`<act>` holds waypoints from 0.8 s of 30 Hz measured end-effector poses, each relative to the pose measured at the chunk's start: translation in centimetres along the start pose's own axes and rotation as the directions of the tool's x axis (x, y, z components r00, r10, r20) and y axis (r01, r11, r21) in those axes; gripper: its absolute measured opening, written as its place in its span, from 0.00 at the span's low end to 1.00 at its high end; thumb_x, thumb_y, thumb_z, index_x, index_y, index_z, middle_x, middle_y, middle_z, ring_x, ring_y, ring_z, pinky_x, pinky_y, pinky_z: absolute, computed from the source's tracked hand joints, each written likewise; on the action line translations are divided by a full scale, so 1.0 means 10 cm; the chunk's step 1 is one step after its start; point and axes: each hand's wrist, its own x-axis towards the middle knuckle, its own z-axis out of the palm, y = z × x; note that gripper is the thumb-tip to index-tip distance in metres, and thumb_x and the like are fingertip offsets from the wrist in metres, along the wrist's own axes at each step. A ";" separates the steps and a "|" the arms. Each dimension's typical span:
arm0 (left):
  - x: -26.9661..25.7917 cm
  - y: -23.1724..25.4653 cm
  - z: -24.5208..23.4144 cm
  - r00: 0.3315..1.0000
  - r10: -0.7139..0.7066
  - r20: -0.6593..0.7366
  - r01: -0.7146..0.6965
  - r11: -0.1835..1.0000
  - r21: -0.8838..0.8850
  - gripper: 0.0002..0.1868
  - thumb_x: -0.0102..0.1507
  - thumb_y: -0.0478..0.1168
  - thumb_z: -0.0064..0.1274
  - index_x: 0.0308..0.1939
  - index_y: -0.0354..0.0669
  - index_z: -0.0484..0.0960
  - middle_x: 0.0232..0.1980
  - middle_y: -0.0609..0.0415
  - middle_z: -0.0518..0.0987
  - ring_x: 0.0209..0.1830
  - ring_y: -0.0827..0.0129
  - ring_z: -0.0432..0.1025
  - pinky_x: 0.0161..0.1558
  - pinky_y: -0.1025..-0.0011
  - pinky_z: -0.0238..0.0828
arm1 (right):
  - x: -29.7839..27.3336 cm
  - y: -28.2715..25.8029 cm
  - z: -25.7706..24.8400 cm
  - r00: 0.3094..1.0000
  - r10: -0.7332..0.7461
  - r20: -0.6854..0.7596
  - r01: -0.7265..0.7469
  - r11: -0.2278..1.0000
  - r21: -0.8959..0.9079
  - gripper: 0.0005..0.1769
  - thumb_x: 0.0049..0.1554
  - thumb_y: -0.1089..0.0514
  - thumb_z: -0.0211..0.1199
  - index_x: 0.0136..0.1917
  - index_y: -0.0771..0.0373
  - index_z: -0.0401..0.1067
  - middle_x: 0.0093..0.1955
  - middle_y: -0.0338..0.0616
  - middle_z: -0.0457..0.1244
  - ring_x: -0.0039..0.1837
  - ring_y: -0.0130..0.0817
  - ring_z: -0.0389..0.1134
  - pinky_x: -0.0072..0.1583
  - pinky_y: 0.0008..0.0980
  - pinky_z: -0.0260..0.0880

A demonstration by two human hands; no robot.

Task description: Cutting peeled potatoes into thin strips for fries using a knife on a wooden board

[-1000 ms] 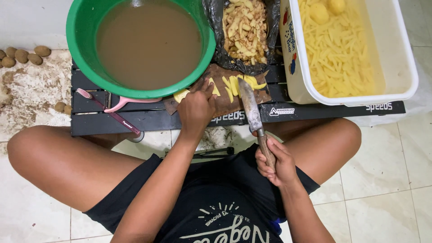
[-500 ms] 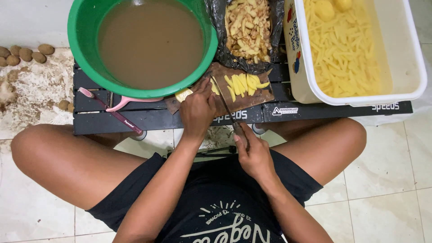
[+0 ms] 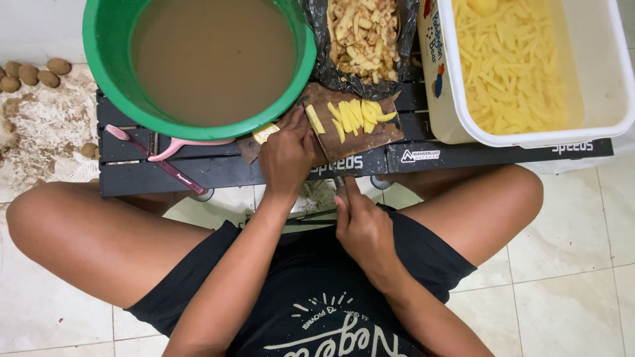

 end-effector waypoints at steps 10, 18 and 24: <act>0.03 0.12 -0.06 1.000 -0.011 -0.028 0.012 1.000 0.016 0.19 0.62 0.40 0.56 0.57 0.51 0.85 0.60 0.60 0.82 0.41 0.35 0.77 0.42 0.35 0.80 | -0.02 -0.06 0.07 0.994 -0.050 -0.101 0.039 0.994 -0.106 0.24 0.65 0.46 0.54 0.72 0.52 0.68 0.39 0.49 0.68 0.32 0.61 0.70 0.35 0.59 0.74; 0.03 0.10 -0.08 0.999 0.030 0.014 -0.030 0.998 0.054 0.18 0.63 0.40 0.54 0.57 0.52 0.86 0.61 0.62 0.82 0.38 0.35 0.78 0.41 0.33 0.80 | -0.02 -0.02 0.09 0.992 -0.051 -0.112 0.055 0.998 0.037 0.24 0.65 0.48 0.53 0.73 0.51 0.66 0.40 0.47 0.68 0.32 0.62 0.70 0.34 0.62 0.73; 0.04 0.05 -0.02 1.000 -0.002 0.018 0.001 0.999 0.043 0.18 0.61 0.42 0.54 0.54 0.55 0.86 0.59 0.66 0.82 0.35 0.32 0.77 0.40 0.31 0.78 | -0.03 -0.02 0.12 0.987 -0.065 -0.144 0.052 0.994 -0.094 0.24 0.64 0.44 0.53 0.71 0.49 0.69 0.36 0.44 0.66 0.29 0.60 0.68 0.34 0.59 0.72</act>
